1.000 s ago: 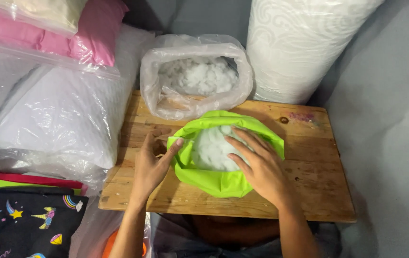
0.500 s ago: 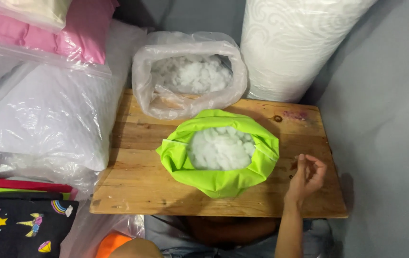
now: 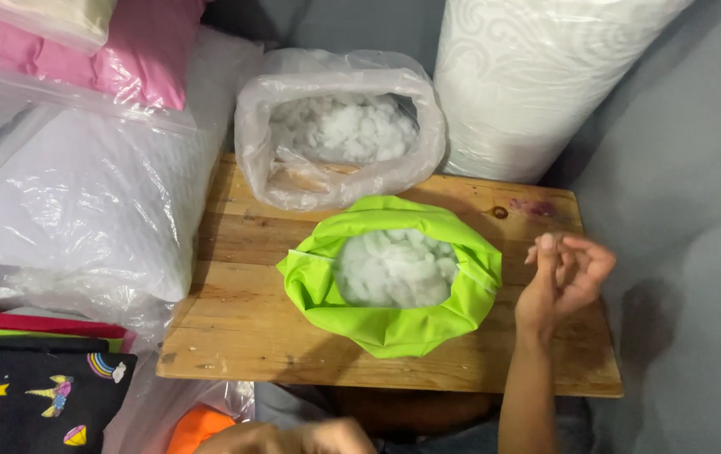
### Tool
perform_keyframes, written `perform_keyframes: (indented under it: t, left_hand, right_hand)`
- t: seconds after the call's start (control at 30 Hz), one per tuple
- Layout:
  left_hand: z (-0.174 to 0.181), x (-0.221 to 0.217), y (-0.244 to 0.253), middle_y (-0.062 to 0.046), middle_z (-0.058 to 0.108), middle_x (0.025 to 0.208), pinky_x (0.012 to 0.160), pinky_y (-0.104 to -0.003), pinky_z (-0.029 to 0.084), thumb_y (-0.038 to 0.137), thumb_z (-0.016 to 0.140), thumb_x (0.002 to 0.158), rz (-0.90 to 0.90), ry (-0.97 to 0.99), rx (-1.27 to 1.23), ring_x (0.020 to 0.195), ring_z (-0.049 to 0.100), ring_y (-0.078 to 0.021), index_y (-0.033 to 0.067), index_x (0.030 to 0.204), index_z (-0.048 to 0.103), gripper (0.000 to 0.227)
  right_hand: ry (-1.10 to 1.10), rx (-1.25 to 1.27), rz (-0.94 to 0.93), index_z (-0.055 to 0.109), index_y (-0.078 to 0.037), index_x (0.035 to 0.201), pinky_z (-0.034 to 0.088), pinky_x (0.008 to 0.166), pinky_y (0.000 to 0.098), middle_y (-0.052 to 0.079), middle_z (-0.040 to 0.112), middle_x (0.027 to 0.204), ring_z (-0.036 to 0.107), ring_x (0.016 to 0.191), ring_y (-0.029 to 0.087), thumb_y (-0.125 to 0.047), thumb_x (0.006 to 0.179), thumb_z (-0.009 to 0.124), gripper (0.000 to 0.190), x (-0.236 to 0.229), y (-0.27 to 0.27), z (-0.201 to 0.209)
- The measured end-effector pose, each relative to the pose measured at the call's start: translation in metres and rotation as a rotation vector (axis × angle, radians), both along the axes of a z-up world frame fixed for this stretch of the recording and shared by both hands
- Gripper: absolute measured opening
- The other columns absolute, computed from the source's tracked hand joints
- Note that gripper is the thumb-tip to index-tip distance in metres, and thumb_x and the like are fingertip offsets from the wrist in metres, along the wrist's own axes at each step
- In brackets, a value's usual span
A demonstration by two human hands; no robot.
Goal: The person takes handfuls of white cotton filling from a large plastic bag and places them into a lime green pillowcase. They repeatedly push and arrange the cotton inside the case to distribute it evenly.
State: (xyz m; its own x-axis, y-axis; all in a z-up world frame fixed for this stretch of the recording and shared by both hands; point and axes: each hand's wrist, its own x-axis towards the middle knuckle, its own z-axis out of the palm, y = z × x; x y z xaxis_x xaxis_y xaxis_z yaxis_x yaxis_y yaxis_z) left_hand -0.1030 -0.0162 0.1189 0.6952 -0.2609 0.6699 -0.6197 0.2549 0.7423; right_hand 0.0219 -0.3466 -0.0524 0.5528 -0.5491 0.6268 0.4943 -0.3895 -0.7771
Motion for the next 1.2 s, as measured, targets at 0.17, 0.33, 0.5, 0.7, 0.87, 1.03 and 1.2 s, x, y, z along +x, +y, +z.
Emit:
perform_keyframes:
  t: [0.17, 0.33, 0.5, 0.7, 0.87, 1.03, 1.2]
  left_hand:
    - [-0.049, 0.123, 0.007, -0.016, 0.077, 0.086, 0.086, -0.043, 0.060, 0.012, 0.068, 0.091, 0.048, 0.053, -0.020, 0.084, 0.077, -0.0319, 0.0012, 0.086, 0.076, 0.014]
    - [-0.094, 0.217, 0.019, -0.016, 0.072, 0.106, 0.093, -0.050, 0.053, 0.046, 0.092, 0.061, 0.064, 0.373, 0.830, 0.101, 0.068, -0.0365, 0.0054, 0.118, 0.069, 0.074]
    - [-0.157, 0.254, 0.007, -0.013, 0.070, 0.099, 0.084, -0.043, 0.056, 0.046, 0.092, 0.064, -0.258, 0.546, 0.782, 0.094, 0.068, -0.0299, 0.0043, 0.111, 0.067, 0.068]
    - [-0.196, 0.243, -0.007, -0.009, 0.067, 0.085, 0.075, -0.038, 0.055, 0.039, 0.084, 0.077, -0.179, 0.586, 0.437, 0.086, 0.066, -0.0245, 0.0062, 0.097, 0.068, 0.041]
    - [-0.175, 0.242, 0.001, -0.014, 0.067, 0.087, 0.077, -0.046, 0.054, 0.048, 0.075, 0.077, -0.159, 0.558, 0.626, 0.092, 0.069, -0.0352, 0.0086, 0.092, 0.064, 0.044]
    - [-0.170, 0.246, 0.009, -0.015, 0.069, 0.087, 0.077, -0.049, 0.054, 0.058, 0.071, 0.075, -0.112, 0.576, 0.688, 0.095, 0.070, -0.0378, 0.0104, 0.089, 0.061, 0.050]
    - [-0.175, 0.248, 0.011, -0.016, 0.071, 0.091, 0.079, -0.051, 0.055, 0.063, 0.067, 0.075, -0.129, 0.590, 0.742, 0.100, 0.071, -0.0396, 0.0117, 0.088, 0.061, 0.053]
  right_hand:
    - [0.138, -0.434, 0.282, 0.059, 0.006, 0.114, 0.057, 0.075, 0.0394, 0.022, 0.066, 0.096, 0.068, 0.085, 0.029, 0.000, 0.101, 0.074, 0.021, 0.073, 0.038, 0.064]
    - [0.328, -1.000, 0.532, 0.067, -0.001, 0.101, 0.056, 0.076, 0.0479, 0.018, 0.068, 0.091, 0.067, 0.089, 0.041, 0.004, 0.088, 0.071, 0.014, 0.174, 0.089, 0.072]
    - [0.710, -1.429, 0.579, 0.068, -0.001, 0.108, 0.058, 0.086, 0.0520, 0.021, 0.070, 0.105, 0.067, 0.104, 0.043, 0.006, 0.088, 0.062, 0.022, 0.265, 0.122, 0.001]
    - [1.105, -1.691, 0.463, 0.027, -0.012, 0.162, 0.051, 0.101, 0.0593, 0.027, 0.039, 0.157, 0.049, 0.137, 0.045, 0.004, 0.083, 0.061, 0.087, 0.325, 0.170, -0.046]
    - [1.233, -1.565, 0.506, 0.024, -0.021, 0.161, 0.040, 0.114, 0.0570, 0.018, 0.034, 0.162, 0.033, 0.149, 0.041, -0.008, 0.082, 0.064, 0.090, 0.366, 0.199, -0.059]
    - [1.350, -1.434, 0.598, 0.037, -0.023, 0.157, 0.037, 0.120, 0.0476, 0.011, 0.038, 0.162, 0.036, 0.149, 0.033, -0.022, 0.078, 0.067, 0.085, 0.395, 0.191, -0.089]
    - [1.427, -1.310, 0.637, 0.050, -0.024, 0.152, 0.034, 0.125, 0.0382, 0.003, 0.042, 0.163, 0.039, 0.149, 0.025, -0.036, 0.074, 0.070, 0.082, 0.402, 0.177, -0.097]
